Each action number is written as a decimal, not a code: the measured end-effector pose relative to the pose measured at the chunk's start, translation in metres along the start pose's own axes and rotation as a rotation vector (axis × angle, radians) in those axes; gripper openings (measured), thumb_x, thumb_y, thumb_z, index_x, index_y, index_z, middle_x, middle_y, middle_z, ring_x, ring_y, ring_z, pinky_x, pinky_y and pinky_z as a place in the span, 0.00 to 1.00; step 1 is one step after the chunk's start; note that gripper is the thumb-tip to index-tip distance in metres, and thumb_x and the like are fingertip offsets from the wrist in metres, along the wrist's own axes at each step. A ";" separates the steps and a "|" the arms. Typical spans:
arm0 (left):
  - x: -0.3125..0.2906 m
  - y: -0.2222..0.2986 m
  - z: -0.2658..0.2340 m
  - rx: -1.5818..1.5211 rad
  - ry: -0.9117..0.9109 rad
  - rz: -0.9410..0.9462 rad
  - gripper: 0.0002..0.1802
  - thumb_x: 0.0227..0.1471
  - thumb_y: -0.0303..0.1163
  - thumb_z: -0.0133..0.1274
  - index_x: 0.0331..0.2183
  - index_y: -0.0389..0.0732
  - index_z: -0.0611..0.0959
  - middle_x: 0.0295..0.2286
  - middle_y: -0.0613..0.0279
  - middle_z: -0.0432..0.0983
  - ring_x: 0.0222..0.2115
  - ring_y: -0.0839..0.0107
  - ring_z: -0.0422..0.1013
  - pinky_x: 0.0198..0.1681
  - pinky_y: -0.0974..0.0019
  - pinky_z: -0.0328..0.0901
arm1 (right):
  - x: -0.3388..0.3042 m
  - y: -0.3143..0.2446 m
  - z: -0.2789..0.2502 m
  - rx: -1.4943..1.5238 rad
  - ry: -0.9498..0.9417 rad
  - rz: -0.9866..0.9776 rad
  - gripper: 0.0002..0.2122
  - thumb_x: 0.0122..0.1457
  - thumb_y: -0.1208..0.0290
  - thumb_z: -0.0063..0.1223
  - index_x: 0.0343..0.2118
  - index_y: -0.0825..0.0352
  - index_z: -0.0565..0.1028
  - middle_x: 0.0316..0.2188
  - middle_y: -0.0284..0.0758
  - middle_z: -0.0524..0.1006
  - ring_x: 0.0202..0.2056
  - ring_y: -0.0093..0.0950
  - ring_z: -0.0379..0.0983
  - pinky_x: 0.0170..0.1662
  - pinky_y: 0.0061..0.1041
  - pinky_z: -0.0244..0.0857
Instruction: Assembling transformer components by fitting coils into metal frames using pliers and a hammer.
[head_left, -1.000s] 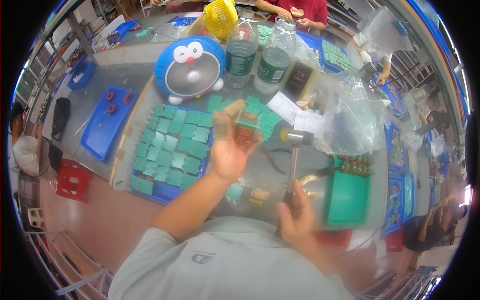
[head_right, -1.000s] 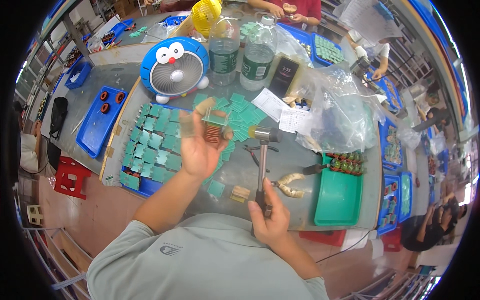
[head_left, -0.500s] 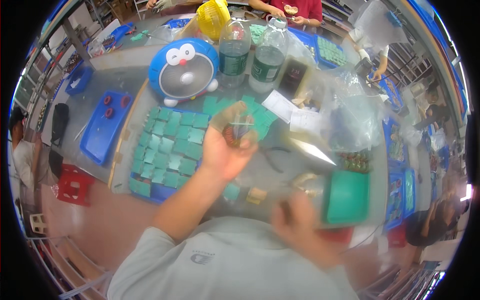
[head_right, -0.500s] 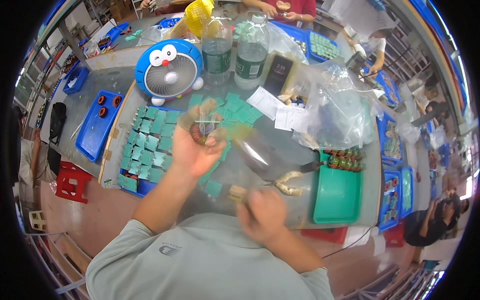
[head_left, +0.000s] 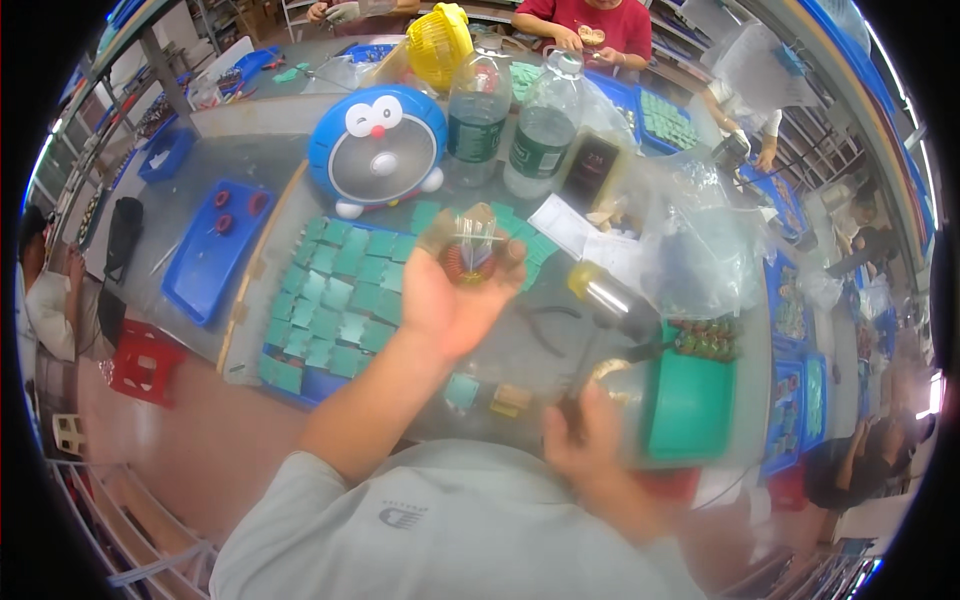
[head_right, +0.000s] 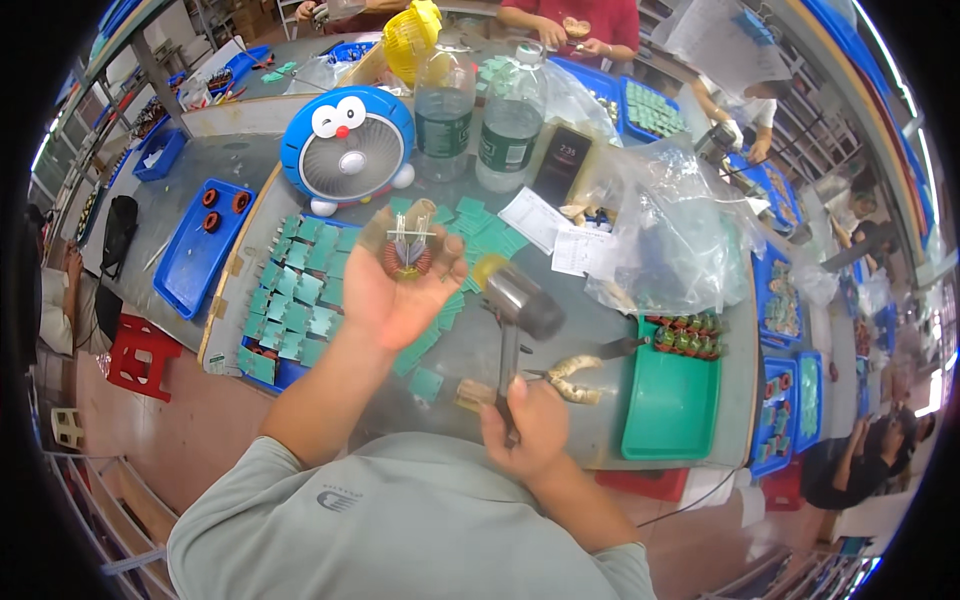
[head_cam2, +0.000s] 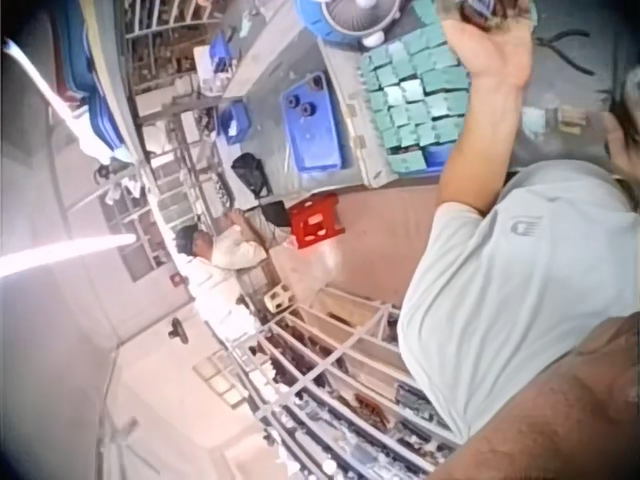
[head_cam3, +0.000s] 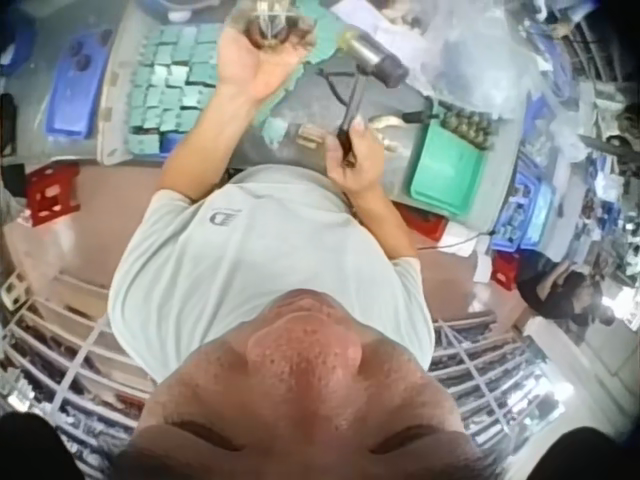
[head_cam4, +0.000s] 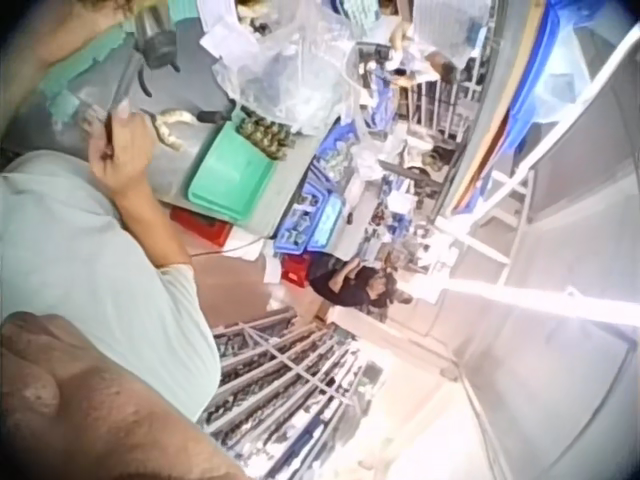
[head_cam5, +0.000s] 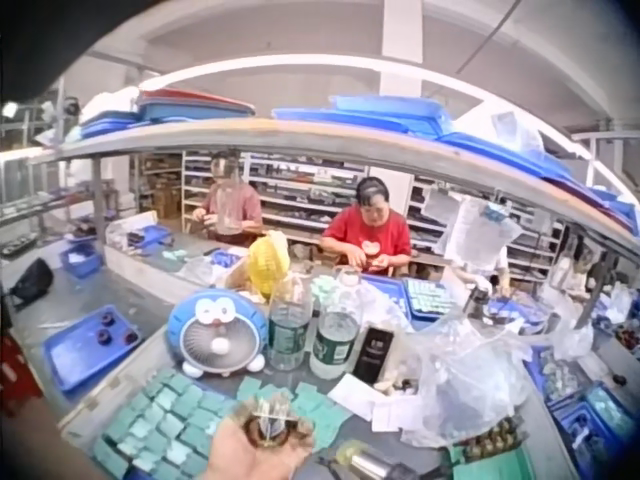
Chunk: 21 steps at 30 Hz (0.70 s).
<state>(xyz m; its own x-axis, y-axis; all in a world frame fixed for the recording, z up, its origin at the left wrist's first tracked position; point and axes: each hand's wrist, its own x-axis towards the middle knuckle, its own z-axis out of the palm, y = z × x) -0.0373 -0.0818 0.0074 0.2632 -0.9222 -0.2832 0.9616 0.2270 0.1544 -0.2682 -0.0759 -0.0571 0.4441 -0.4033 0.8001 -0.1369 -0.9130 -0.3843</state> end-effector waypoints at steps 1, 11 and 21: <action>-0.001 0.000 -0.001 -0.058 -0.034 -0.033 0.21 0.64 0.46 0.53 0.49 0.40 0.82 0.34 0.55 0.80 0.39 0.56 0.74 0.46 0.52 0.68 | 0.004 -0.002 -0.002 -0.067 -0.073 -0.025 0.35 0.49 0.81 0.66 0.64 0.72 0.68 0.24 0.33 0.73 0.20 0.34 0.67 0.25 0.34 0.59; -0.015 -0.002 -0.004 -0.014 -0.086 0.009 0.21 0.64 0.48 0.53 0.47 0.41 0.81 0.37 0.54 0.81 0.45 0.54 0.75 0.52 0.49 0.68 | 0.012 -0.003 -0.003 -0.070 -0.115 -0.164 0.38 0.49 0.79 0.67 0.66 0.69 0.65 0.23 0.32 0.73 0.20 0.33 0.67 0.24 0.34 0.58; -0.016 -0.006 -0.016 0.077 -0.150 -0.046 0.23 0.64 0.51 0.52 0.48 0.43 0.81 0.38 0.55 0.82 0.45 0.55 0.77 0.52 0.48 0.68 | 0.005 0.002 0.003 -0.024 -0.317 -0.042 0.34 0.53 0.79 0.65 0.66 0.71 0.68 0.24 0.35 0.76 0.22 0.30 0.71 0.26 0.28 0.64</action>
<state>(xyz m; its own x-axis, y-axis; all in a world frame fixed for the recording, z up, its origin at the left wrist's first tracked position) -0.0462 -0.0635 -0.0041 0.1989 -0.9688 -0.1481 0.9620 0.1642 0.2184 -0.2631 -0.0796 -0.0552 0.7029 -0.3293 0.6304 -0.1314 -0.9312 -0.3399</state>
